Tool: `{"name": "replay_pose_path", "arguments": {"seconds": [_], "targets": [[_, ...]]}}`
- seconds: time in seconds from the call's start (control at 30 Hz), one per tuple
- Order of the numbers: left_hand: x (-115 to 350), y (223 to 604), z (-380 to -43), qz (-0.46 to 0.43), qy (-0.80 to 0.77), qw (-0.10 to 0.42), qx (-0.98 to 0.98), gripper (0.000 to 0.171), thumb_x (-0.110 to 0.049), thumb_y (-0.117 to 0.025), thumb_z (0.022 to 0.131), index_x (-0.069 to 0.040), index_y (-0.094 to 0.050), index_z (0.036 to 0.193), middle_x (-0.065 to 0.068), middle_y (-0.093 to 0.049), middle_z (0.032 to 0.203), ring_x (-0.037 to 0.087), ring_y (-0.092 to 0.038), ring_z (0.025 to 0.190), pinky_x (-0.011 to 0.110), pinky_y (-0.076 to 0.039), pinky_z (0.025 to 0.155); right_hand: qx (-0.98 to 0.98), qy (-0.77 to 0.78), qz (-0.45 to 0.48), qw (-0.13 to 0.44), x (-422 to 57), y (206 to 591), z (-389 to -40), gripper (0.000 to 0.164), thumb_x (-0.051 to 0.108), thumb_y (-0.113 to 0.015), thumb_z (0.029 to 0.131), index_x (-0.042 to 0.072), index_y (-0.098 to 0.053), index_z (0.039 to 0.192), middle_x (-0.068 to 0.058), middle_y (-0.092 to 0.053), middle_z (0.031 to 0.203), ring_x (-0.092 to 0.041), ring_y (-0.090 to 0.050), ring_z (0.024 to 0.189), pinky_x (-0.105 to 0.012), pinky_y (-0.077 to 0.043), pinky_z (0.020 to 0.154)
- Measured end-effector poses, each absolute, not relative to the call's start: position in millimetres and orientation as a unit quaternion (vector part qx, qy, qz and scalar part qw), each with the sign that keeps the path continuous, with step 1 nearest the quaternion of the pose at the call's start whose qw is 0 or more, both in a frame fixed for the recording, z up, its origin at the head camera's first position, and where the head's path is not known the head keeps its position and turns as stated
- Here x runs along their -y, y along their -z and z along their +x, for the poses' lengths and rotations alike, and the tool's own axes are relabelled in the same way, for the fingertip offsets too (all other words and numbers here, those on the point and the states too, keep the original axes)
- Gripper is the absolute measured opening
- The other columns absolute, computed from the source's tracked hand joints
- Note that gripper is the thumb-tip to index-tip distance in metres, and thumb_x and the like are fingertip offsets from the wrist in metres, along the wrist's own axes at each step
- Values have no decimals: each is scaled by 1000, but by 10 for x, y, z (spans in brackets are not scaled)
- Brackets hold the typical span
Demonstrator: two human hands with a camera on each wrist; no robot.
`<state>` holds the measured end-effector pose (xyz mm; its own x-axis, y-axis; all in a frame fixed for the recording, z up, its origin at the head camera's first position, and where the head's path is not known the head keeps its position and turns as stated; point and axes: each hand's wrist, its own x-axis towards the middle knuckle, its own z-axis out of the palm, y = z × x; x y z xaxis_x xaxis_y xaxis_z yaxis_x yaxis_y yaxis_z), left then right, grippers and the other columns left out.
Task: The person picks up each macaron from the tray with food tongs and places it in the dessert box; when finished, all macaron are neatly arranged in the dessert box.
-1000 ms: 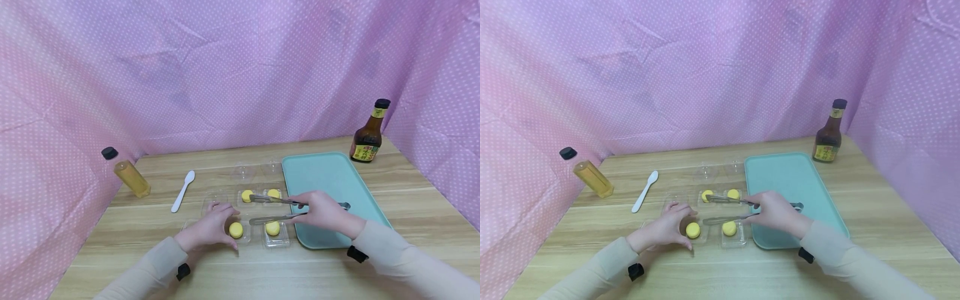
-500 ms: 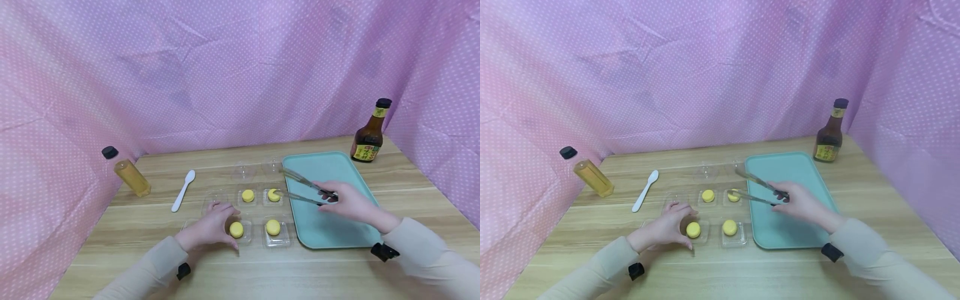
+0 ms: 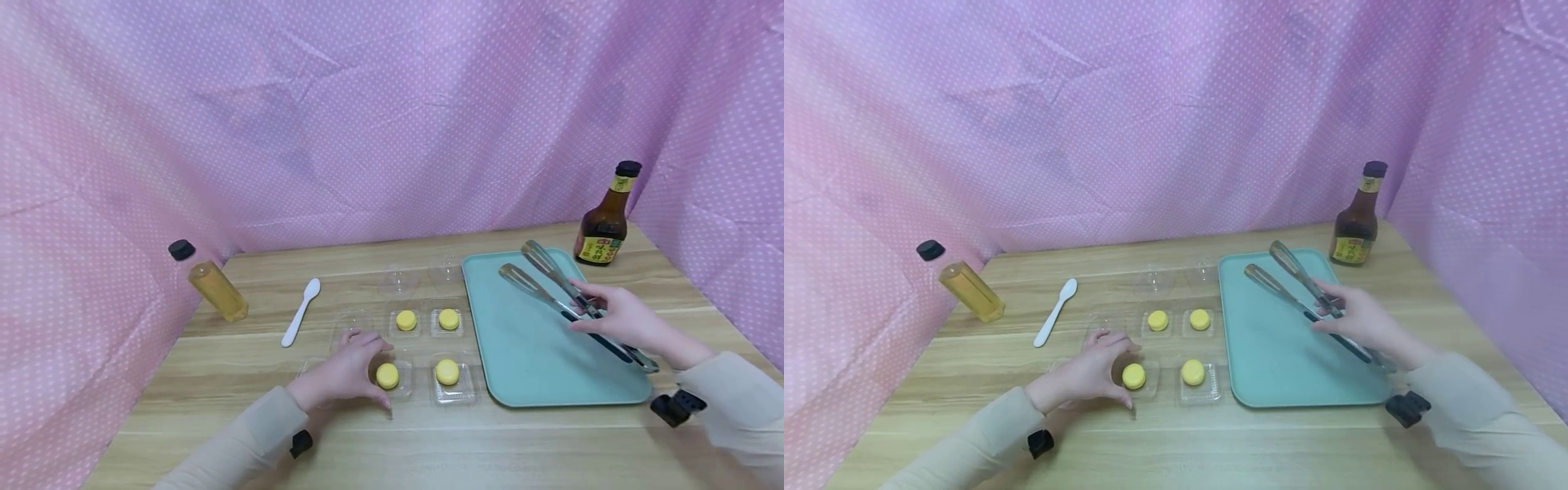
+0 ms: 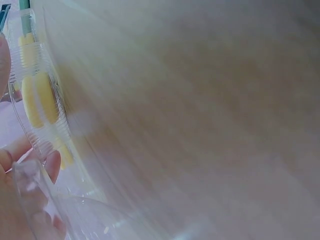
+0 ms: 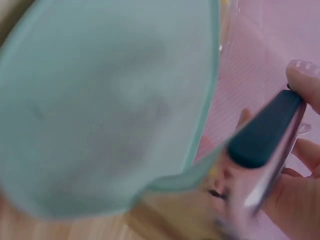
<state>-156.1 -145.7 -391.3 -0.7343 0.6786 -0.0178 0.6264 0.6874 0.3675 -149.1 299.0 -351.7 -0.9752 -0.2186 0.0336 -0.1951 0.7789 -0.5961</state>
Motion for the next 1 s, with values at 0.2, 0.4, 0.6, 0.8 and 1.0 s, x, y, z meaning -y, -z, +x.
{"name": "replay_pose_path", "arguments": {"seconds": [0.2, 0.4, 0.6, 0.8, 1.0], "targets": [[1459, 3923, -1550, 370, -153, 55, -915, 84, -51, -84, 58, -5, -56, 123, -3, -55, 110, 18, -50, 112, 56, -21, 109, -946, 317, -61, 32, -3226, 3576, -1492, 81, 25, -75, 81, -11, -33, 140, -34, -56, 116, -42, -56, 102, -24, -51, 66], [1464, 3938, -1550, 381, -146, 38, -912, 85, -52, -84, 57, -5, -56, 122, -3, -55, 108, 18, -51, 111, 56, -24, 107, -952, 301, -18, 49, -3512, 3655, -1505, 83, 29, -70, 85, -14, -27, 140, -34, -57, 112, -39, -58, 96, -22, -48, 62], [1458, 3928, -1558, 370, -143, 49, -917, 86, -54, -83, 58, -6, -56, 123, -4, -54, 110, 16, -50, 111, 53, -23, 108, -956, 286, 7, 70, -3819, 3744, -1507, 84, 35, -64, 89, -17, -21, 140, -43, -49, 117, -38, -57, 92, -30, -48, 66], [1457, 3924, -1558, 369, -143, 50, -917, 86, -55, -82, 58, -6, -56, 123, -4, -55, 110, 17, -50, 111, 53, -23, 109, -963, 254, 31, 81, -4005, 3836, -1503, 89, 45, -61, 89, -17, -20, 139, -49, -38, 123, -54, -49, 101, -50, -49, 73], [1456, 3916, -1552, 371, -148, 55, -915, 85, -53, -83, 58, -5, -56, 123, -3, -55, 111, 18, -50, 111, 53, -23, 108, -965, 250, 46, 68, -4071, 3910, -1506, 91, 44, -63, 88, -19, -20, 137, -48, -41, 120, -50, -51, 96, -48, -48, 71]]}}
